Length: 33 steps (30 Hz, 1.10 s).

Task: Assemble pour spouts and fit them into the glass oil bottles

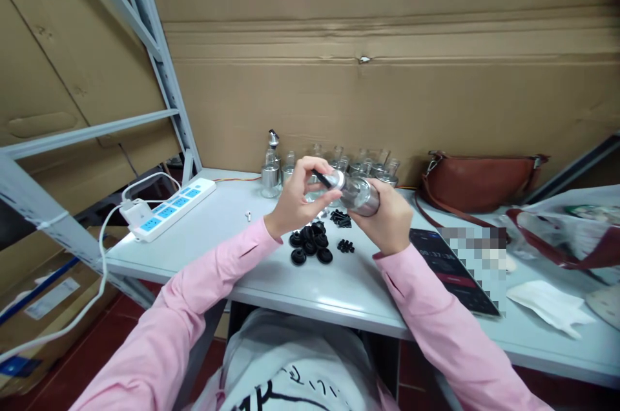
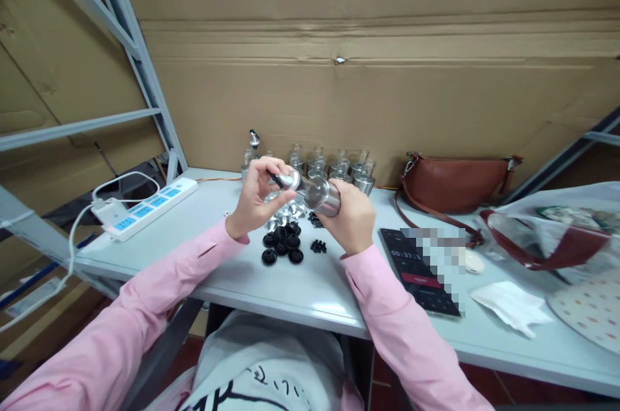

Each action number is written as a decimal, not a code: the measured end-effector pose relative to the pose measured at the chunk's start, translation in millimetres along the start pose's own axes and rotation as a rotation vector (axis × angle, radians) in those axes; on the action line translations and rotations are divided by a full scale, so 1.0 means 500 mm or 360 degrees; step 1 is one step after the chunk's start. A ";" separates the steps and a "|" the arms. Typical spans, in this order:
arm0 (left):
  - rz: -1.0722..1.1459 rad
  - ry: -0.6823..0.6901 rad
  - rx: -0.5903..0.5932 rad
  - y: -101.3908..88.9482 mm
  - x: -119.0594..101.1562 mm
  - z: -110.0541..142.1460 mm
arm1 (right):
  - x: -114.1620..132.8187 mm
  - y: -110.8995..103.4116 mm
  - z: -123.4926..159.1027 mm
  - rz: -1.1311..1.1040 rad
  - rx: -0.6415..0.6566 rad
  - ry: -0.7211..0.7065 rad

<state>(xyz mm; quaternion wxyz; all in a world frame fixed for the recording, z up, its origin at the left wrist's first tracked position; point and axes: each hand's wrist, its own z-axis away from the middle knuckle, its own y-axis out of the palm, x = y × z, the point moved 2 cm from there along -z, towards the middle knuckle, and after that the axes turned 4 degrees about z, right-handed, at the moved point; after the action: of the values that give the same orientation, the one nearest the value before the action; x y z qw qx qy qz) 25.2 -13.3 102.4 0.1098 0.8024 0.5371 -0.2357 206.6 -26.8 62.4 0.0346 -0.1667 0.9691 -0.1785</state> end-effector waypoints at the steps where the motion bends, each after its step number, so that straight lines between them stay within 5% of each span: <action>1: 0.0059 -0.0044 -0.0036 -0.004 0.010 0.008 | -0.005 0.003 0.002 0.0042 0.0020 -0.0016; 7: -0.0002 -0.0554 -0.0009 -0.031 0.047 0.029 | -0.019 0.013 0.005 0.0247 -0.0023 -0.0121; 17: -0.0245 -0.1051 0.0297 -0.008 0.018 0.030 | -0.014 0.010 0.002 0.0405 -0.0153 -0.0175; 33: -0.0179 -0.0886 0.0342 -0.016 0.033 0.045 | -0.014 0.006 -0.001 0.0142 0.0088 -0.0208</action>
<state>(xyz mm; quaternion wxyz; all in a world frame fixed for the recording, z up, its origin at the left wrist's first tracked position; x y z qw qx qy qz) 17.4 -6.4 75.1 0.1540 0.6830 0.5019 -0.5078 212.2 -21.5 61.8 0.1103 -0.1337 0.9659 -0.1922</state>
